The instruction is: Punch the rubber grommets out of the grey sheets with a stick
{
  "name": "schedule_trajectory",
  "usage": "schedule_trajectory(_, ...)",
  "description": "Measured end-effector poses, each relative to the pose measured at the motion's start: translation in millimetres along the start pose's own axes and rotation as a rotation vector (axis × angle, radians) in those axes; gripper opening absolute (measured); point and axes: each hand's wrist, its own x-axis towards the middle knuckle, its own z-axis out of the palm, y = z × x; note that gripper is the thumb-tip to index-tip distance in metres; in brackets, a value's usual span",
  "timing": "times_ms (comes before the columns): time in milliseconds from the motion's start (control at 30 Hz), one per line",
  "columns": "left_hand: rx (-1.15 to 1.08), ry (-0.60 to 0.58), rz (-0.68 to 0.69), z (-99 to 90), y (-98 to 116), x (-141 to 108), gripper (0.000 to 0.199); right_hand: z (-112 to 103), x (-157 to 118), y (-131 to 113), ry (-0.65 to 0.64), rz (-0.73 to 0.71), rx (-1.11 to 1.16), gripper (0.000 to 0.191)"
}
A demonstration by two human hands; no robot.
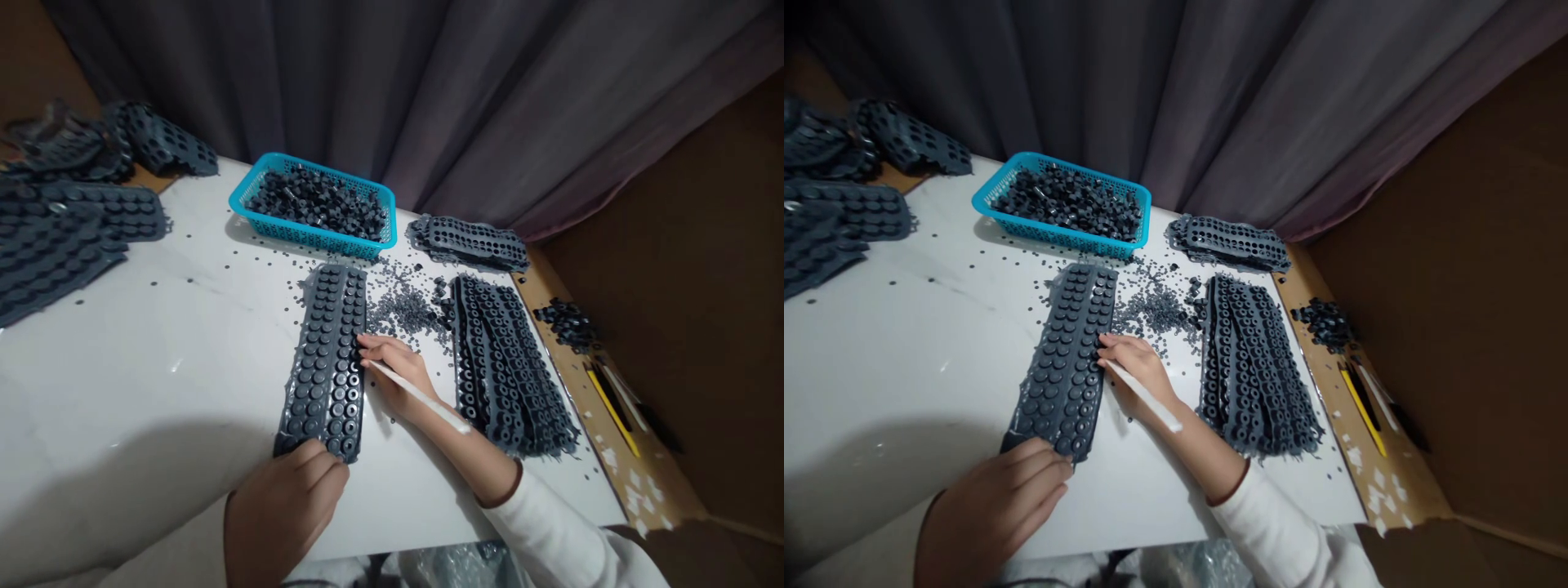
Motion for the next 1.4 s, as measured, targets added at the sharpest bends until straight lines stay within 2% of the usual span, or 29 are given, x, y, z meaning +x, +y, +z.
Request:
schedule_trajectory(233, -0.011, -0.041, -0.008, 1.5, -2, 1, 0.023, -5, 2, 9, -0.096, -0.192, -0.375, 0.014)
schedule_trajectory(300, -0.013, -0.052, -0.022, 1.1, -1, 2, 0.024, -11, 4, 12, -0.053, -0.156, -0.444, 0.017)
schedule_trajectory(367, -0.017, -0.045, -0.028, 0.1, 0, 3, 0.024, -18, 5, 15, 0.017, -0.035, -0.474, 0.019)
schedule_trajectory(467, -0.035, -0.009, -0.019, -0.9, 1, 5, 0.025, -29, 3, 16, 0.098, 0.157, -0.453, 0.017)
schedule_trajectory(533, -0.041, 0.004, -0.014, -0.9, 1, 6, 0.025, -33, 1, 13, 0.138, 0.223, -0.397, 0.014)
schedule_trajectory(633, -0.038, 0.01, -0.02, -0.4, 1, 6, 0.025, -31, -1, 0, 0.157, 0.242, -0.243, 0.014)
schedule_trajectory(767, -0.03, -0.017, -0.025, -1.0, 1, 6, 0.023, -17, 2, -13, 0.068, 0.227, 0.031, 0.011)
schedule_trajectory(900, -0.025, -0.024, -0.036, -2.2, 2, 6, 0.022, -6, 7, -10, 0.076, 0.21, 0.111, 0.012)
schedule_trajectory(1033, -0.059, 0.018, -0.023, -1.4, 3, 5, 0.023, -4, 9, -3, 0.077, 0.211, 0.121, 0.013)
schedule_trajectory(1167, -0.091, 0.021, -0.012, -0.3, 2, 5, 0.024, -2, 10, 0, 0.062, 0.146, 0.078, 0.011)
schedule_trajectory(1333, -0.118, -0.001, -0.033, -3.0, 4, 7, 0.026, -6, 15, 12, -0.04, 0.03, -0.187, 0.015)
schedule_trajectory(1400, -0.126, 0.017, -0.028, -4.5, 5, 8, 0.027, -11, 18, 17, -0.016, 0.044, -0.279, 0.018)
